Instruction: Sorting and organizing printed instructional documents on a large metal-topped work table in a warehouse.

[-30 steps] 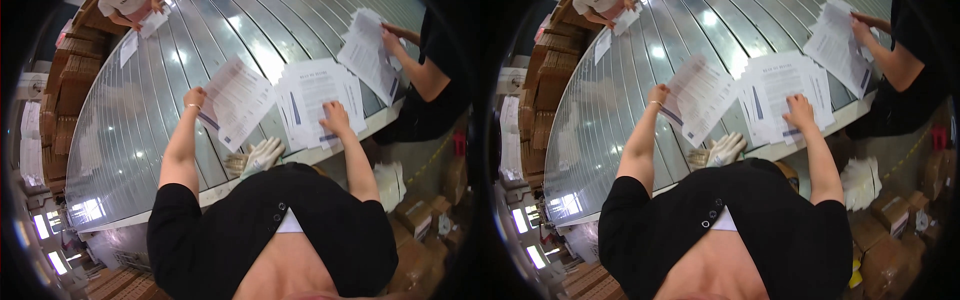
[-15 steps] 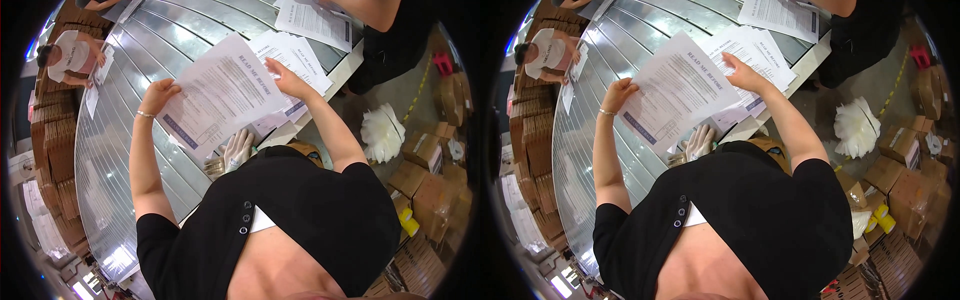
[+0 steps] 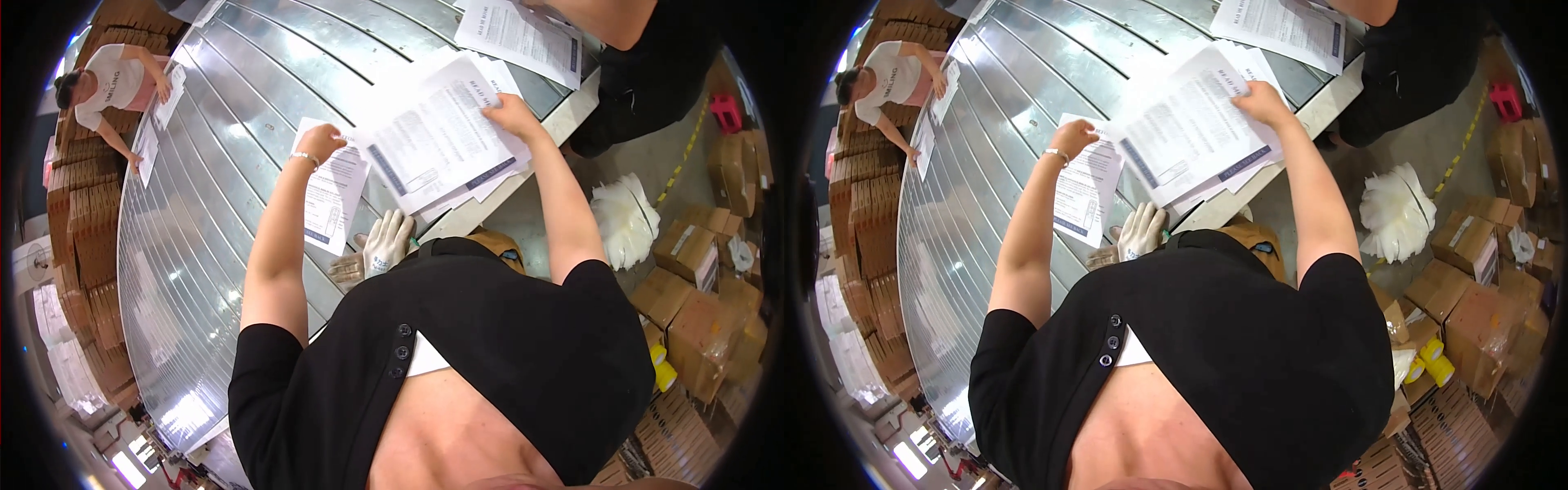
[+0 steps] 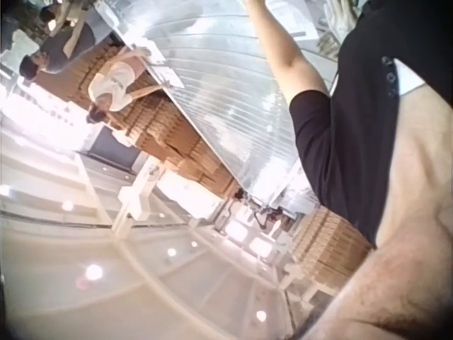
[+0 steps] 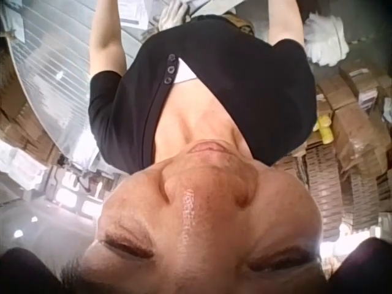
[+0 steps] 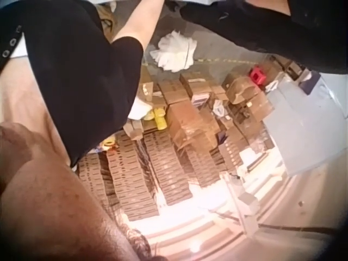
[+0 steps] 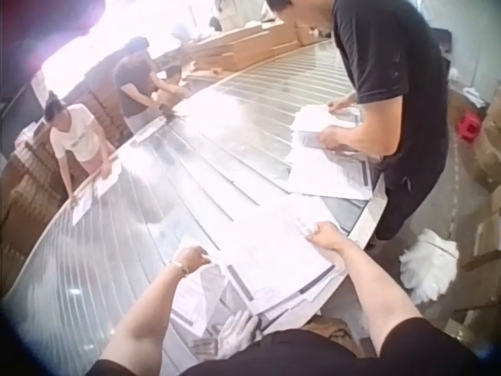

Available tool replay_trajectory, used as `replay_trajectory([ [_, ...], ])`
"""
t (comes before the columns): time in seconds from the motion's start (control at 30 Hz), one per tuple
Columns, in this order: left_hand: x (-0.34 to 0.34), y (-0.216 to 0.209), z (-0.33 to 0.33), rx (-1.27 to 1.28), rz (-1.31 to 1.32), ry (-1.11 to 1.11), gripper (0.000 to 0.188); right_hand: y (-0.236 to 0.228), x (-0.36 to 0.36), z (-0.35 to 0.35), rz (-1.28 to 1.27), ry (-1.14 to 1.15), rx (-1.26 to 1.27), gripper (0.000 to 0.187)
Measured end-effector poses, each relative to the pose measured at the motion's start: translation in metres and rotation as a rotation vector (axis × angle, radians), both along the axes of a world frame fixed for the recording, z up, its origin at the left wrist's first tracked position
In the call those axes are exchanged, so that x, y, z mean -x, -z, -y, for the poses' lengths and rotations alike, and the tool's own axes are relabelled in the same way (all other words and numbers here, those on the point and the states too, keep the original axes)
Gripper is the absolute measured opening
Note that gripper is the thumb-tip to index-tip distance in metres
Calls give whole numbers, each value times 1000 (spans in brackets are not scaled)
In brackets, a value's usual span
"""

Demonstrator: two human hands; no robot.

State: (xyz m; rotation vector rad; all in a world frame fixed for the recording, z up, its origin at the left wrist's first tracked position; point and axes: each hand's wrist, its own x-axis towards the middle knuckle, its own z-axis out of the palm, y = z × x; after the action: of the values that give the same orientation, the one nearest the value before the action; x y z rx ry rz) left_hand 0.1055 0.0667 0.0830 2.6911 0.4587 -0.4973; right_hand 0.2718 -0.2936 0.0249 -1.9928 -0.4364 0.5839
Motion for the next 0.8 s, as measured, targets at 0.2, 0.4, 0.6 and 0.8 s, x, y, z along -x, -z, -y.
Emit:
replay_trajectory([
  [0.2,107,60,-78,-304,96,-412,57,14,-37,7,183,-50,334,38],
  [0.4,145,60,-91,-238,-168,-625,71,26,-37,6,265,-49,531,41],
  [0.6,141,52,-103,-114,-119,-617,49,33,-41,7,161,-23,447,45],
  [0.8,142,23,-123,-202,31,-566,34,34,-40,10,200,8,413,40],
])
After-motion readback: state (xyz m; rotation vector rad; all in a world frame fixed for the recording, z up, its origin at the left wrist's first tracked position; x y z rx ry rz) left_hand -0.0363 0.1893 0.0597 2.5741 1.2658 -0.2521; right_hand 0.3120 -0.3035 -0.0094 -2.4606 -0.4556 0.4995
